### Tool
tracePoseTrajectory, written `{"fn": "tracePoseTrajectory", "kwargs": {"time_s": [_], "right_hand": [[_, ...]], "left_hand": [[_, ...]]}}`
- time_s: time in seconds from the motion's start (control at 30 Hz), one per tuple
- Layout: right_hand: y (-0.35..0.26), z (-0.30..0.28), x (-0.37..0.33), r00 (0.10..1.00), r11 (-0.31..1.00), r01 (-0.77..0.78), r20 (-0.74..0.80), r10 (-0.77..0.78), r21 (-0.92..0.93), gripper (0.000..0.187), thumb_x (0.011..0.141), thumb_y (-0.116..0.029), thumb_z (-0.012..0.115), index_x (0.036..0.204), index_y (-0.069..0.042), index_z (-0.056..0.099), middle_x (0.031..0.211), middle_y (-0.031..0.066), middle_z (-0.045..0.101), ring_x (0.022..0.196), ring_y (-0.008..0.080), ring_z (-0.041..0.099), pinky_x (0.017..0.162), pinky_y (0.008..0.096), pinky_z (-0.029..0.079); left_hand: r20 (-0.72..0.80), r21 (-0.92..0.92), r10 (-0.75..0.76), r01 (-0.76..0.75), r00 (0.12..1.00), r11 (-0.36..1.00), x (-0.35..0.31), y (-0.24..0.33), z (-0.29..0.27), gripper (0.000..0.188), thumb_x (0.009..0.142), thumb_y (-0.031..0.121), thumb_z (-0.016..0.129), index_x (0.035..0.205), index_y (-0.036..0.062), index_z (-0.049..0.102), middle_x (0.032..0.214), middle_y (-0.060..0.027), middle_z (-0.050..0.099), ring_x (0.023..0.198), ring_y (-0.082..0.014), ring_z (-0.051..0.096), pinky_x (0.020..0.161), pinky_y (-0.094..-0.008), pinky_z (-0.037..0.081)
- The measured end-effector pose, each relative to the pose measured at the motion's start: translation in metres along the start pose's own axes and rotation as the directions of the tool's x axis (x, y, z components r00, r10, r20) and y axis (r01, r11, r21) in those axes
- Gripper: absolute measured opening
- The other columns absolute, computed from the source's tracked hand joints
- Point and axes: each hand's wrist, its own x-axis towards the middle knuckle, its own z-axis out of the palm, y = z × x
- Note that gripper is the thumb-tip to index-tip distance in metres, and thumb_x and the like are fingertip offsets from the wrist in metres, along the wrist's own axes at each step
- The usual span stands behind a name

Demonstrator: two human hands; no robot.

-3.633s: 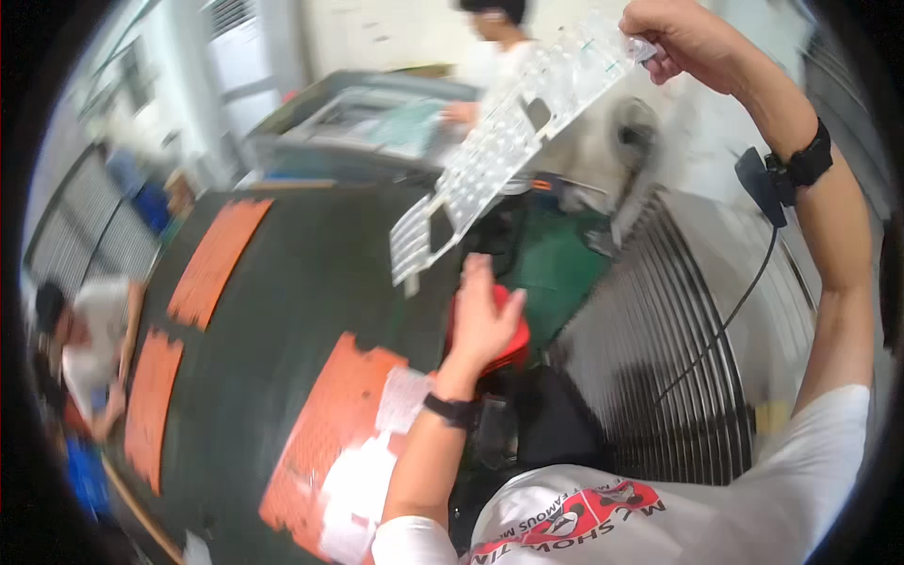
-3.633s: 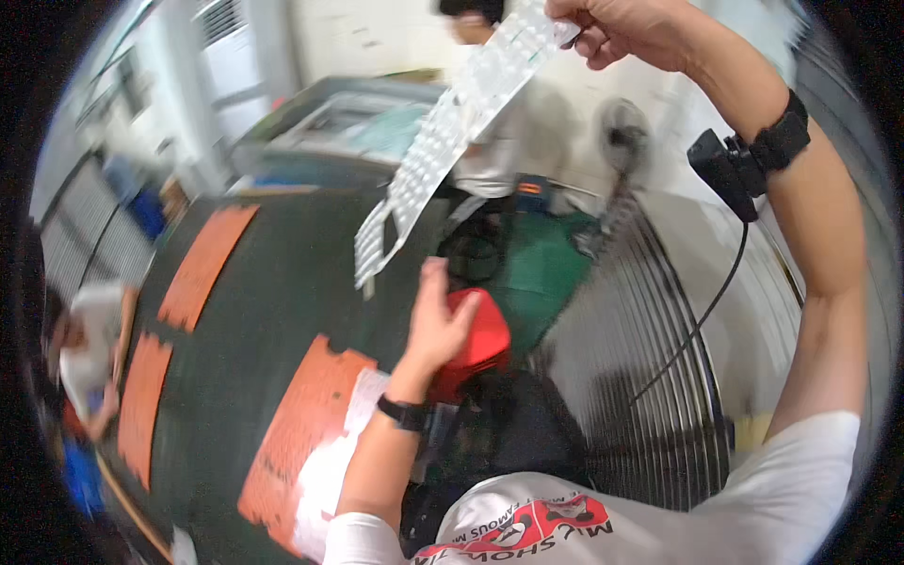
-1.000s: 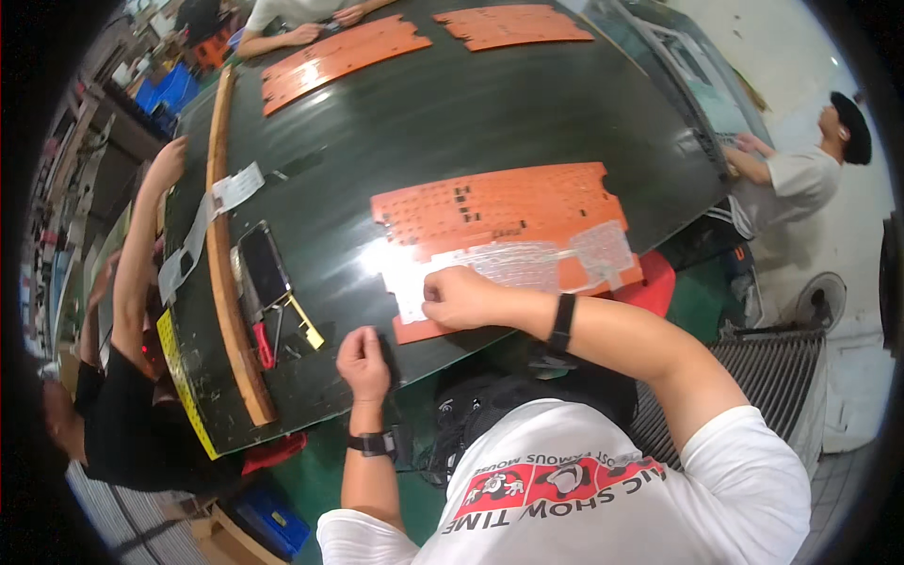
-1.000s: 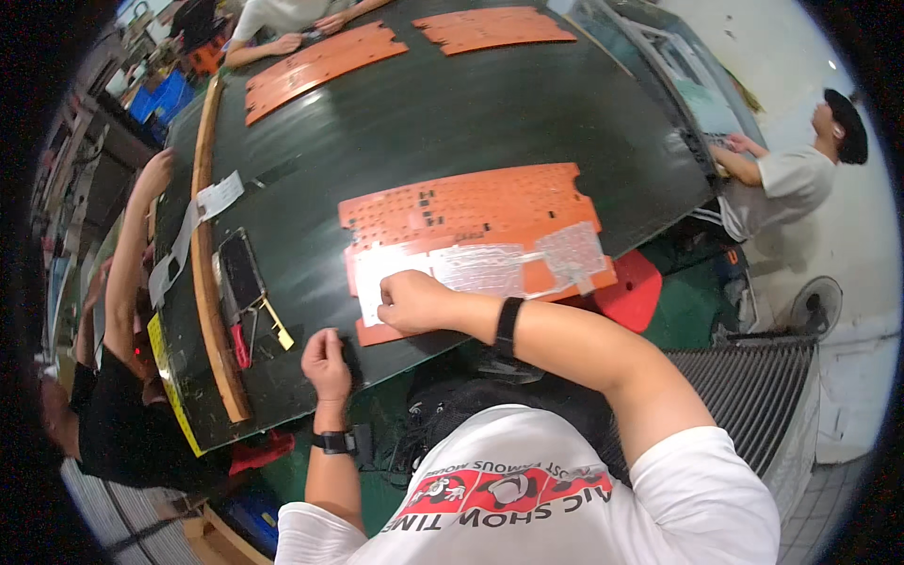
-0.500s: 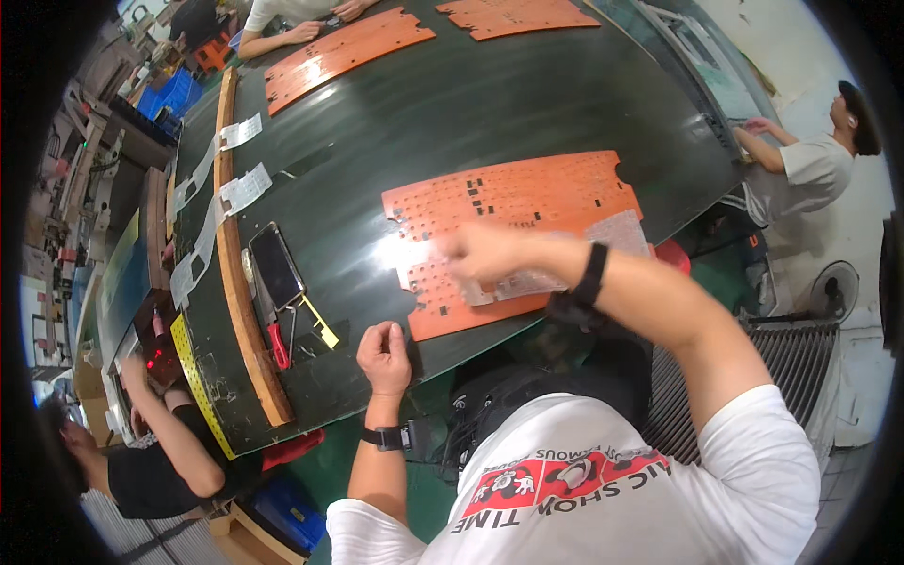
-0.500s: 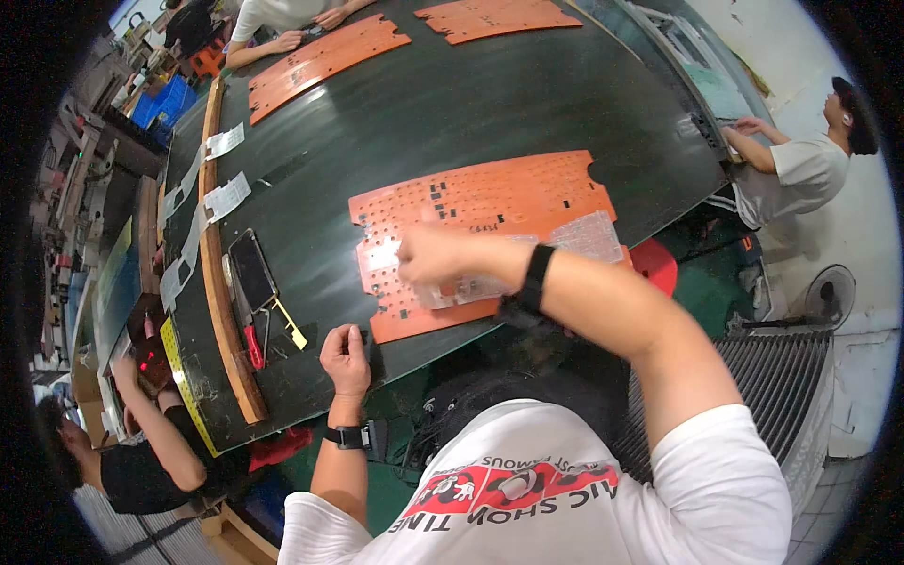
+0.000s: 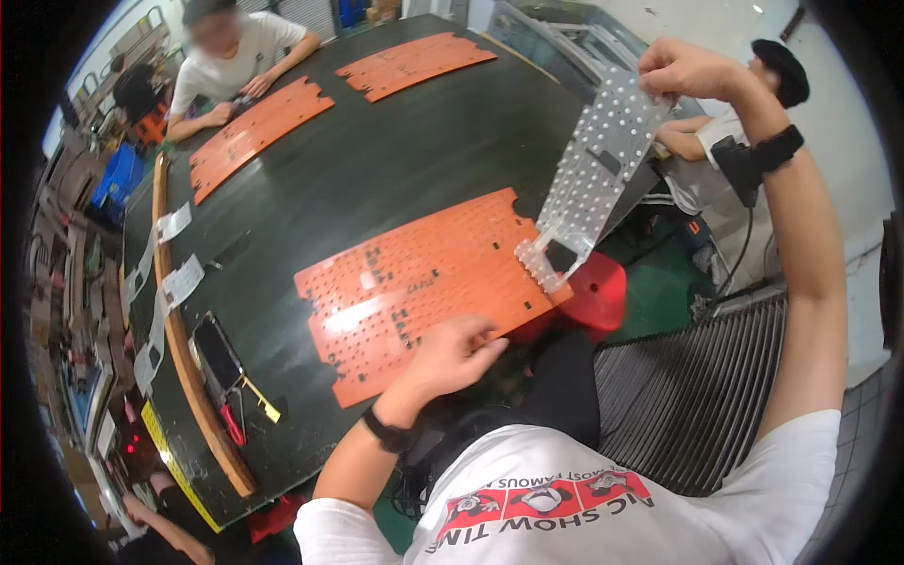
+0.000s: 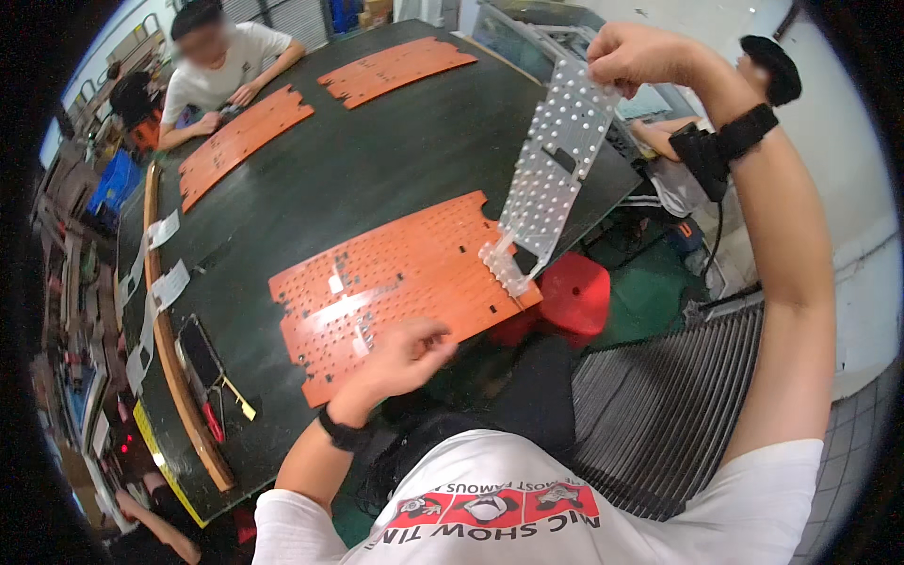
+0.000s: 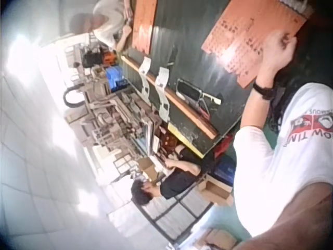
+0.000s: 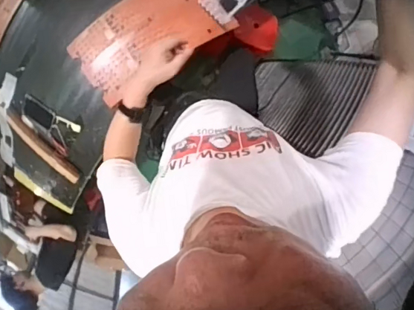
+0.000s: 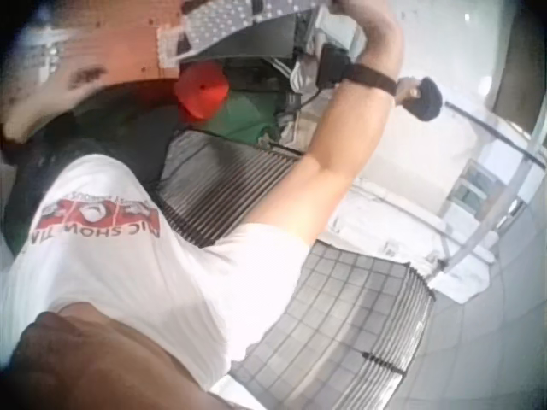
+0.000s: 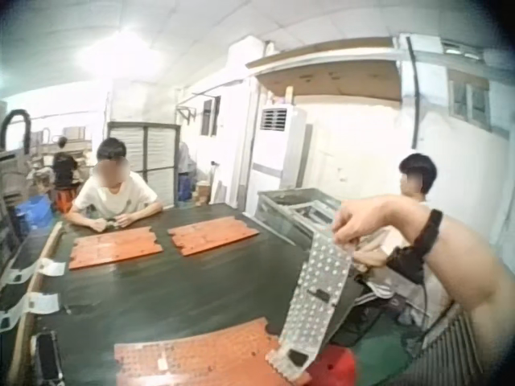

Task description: The recorder is assembling flexible electronic components, possibly for keyboards, at a factory station.

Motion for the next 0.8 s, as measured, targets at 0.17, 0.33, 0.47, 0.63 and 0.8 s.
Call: {"fn": "tracePoseTrajectory", "kwargs": {"time_s": [0.17, 0.33, 0.47, 0.63, 0.8], "right_hand": [[-0.003, -0.043, -0.067, 0.972, 0.98, -0.192, -0.148, 0.184, -0.045, 0.024, 0.079, -0.019, 0.056, 0.061, -0.003, 0.054, 0.057, -0.0003, 0.053, 0.051, 0.0083, 0.05, 0.049, 0.0226, 0.043], [-0.015, -0.075, -0.158, 0.781, 0.866, -0.471, -0.376, 0.499, 0.17, 0.018, 0.08, -0.014, 0.056, 0.067, -0.002, 0.06, 0.062, 0.0009, 0.055, 0.057, 0.0115, 0.055, 0.055, 0.0275, 0.051], [-0.029, -0.087, -0.242, 0.6, 0.817, -0.444, -0.556, 0.576, 0.368, 0.016, 0.079, -0.013, 0.058, 0.064, -0.007, 0.057, 0.058, -0.002, 0.049, 0.051, 0.0088, 0.051, 0.05, 0.0284, 0.053], [-0.066, -0.063, -0.395, 0.297, 0.769, -0.382, -0.72, 0.627, 0.512, 0.015, 0.078, -0.013, 0.063, 0.071, 0.0, 0.063, 0.059, 0.0066, 0.06, 0.048, 0.013, 0.058, 0.046, 0.029, 0.053], [-0.146, 0.02, -0.552, -0.162, 0.467, -0.43, -0.575, 0.802, 0.772, 0.018, 0.076, -0.011, 0.063, 0.07, 0.006, 0.064, 0.063, 0.017, 0.063, 0.05, 0.0201, 0.063, 0.049, 0.0295, 0.054]], "left_hand": [[0.285, -0.104, 0.285, -0.266, 0.915, 0.958, 0.079, 0.018, 0.084, 0.041, 0.082, 0.027, 0.066, 0.108, -0.0031, 0.058, 0.094, -0.0179, 0.064, 0.084, -0.0257, 0.063, 0.074, -0.0353, 0.051], [0.441, -0.296, 0.316, -0.197, 0.84, 0.935, 0.135, 0.05, 0.157, 0.065, 0.082, 0.04, 0.064, 0.124, -0.007, 0.047, 0.124, -0.0244, 0.051, 0.118, -0.033, 0.049, 0.099, -0.0381, 0.038], [0.422, -0.379, 0.425, -0.27, 0.801, 0.885, 0.169, 0.074, 0.188, 0.076, 0.085, 0.042, 0.06, 0.134, -0.0085, 0.032, 0.138, -0.0269, 0.036, 0.132, -0.033, 0.033, 0.107, -0.0375, 0.027], [0.328, -0.436, 0.69, -0.544, 0.646, 0.717, 0.203, 0.147, 0.213, 0.075, 0.08, 0.018, 0.057, 0.141, -0.0051, 0.02, 0.149, -0.0221, 0.017, 0.14, -0.03, 0.014, 0.113, -0.0363, 0.011], [0.491, -0.621, 0.804, -0.512, 0.336, 0.594, 0.175, 0.234, 0.235, 0.08, 0.072, 0.016, 0.051, 0.141, -0.0073, 0.018, 0.145, -0.0247, 0.025, 0.137, -0.0326, 0.021, 0.111, -0.0367, 0.014]]}}
